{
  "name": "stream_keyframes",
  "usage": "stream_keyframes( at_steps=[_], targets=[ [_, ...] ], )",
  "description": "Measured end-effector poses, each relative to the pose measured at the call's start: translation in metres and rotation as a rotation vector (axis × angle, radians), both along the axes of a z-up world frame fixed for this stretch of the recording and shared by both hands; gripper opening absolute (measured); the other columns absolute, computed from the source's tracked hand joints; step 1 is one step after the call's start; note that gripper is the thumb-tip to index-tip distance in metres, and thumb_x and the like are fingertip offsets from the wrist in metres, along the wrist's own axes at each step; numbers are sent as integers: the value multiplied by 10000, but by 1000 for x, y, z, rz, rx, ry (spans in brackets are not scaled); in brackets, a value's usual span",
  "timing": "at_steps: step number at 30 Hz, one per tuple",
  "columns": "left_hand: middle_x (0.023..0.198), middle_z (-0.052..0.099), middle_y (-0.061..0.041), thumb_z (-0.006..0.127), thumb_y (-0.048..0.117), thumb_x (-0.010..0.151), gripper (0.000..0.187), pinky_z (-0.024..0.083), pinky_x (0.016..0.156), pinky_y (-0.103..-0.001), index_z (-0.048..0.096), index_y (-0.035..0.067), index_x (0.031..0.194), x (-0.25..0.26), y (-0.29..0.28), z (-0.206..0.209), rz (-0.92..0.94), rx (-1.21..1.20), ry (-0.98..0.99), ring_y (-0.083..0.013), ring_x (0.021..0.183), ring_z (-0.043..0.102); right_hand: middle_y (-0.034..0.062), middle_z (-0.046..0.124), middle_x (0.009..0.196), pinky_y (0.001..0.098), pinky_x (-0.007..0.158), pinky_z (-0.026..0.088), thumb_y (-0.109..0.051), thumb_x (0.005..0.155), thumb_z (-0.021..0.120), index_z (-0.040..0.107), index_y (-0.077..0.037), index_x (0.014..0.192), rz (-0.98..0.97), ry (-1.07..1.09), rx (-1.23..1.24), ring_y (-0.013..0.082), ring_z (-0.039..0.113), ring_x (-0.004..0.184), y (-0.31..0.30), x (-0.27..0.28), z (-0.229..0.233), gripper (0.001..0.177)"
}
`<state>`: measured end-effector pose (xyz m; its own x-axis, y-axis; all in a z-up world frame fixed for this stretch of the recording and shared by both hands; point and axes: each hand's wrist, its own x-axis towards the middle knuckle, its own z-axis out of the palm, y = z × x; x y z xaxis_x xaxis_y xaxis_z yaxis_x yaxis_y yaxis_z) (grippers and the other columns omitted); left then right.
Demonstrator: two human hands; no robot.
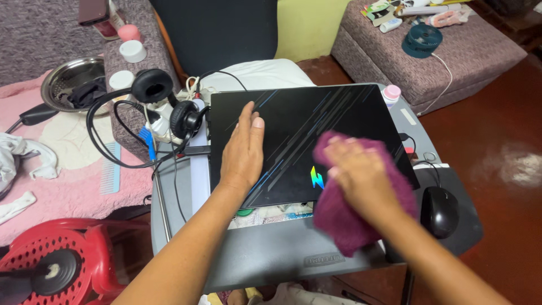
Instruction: The person wipes a gray desk surface and a closed black laptop with a purple cloth. They move a pair of headphones aside to reach the laptop lid, then continue wiping the desk and laptop surfaces.
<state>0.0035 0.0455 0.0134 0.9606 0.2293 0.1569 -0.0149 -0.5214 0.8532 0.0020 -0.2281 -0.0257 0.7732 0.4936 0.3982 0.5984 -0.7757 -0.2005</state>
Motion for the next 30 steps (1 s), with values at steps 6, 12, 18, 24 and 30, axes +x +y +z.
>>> stream_keyframes(
  at_steps=[6,12,18,24,30],
  targets=[
    [1464,585,-115,241,509,1044,620,362,1133,-412,370,173,1549,-2,-1,3,10,-29,27,-334,1390,500,59,557,1506,460,1194,320,-178,916,635,633,-168,1385,11,101,36,281,452,1459,-33,-10,11,469],
    [1479,574,-139,241,506,1057,626,362,1138,-419,365,147,1555,-2,-2,1,2,-2,-34,-344,1400,496,74,550,1514,476,1196,301,-177,960,620,618,-132,1380,-148,51,15,282,449,1452,-16,-25,16,422],
    [1478,566,-165,235,513,1049,639,354,1149,-422,353,152,1563,-4,-1,2,25,-44,-12,-367,1401,493,64,547,1512,516,1180,264,-220,942,606,635,-167,1377,11,91,13,289,440,1447,-20,-44,16,440],
    [1489,528,-215,261,515,1045,649,277,1164,-443,377,141,1563,-22,7,0,85,-64,-3,-429,1457,364,63,544,1513,524,1169,288,-200,941,621,633,-176,1378,-130,68,-34,301,430,1447,-42,-28,15,437],
    [1493,558,-189,240,488,1062,633,65,1257,-434,356,107,1554,-58,24,-8,172,36,-66,-349,1480,443,27,571,1513,505,1199,297,-224,949,631,630,-191,1370,190,107,60,282,449,1475,16,-33,9,422]
  ],
)
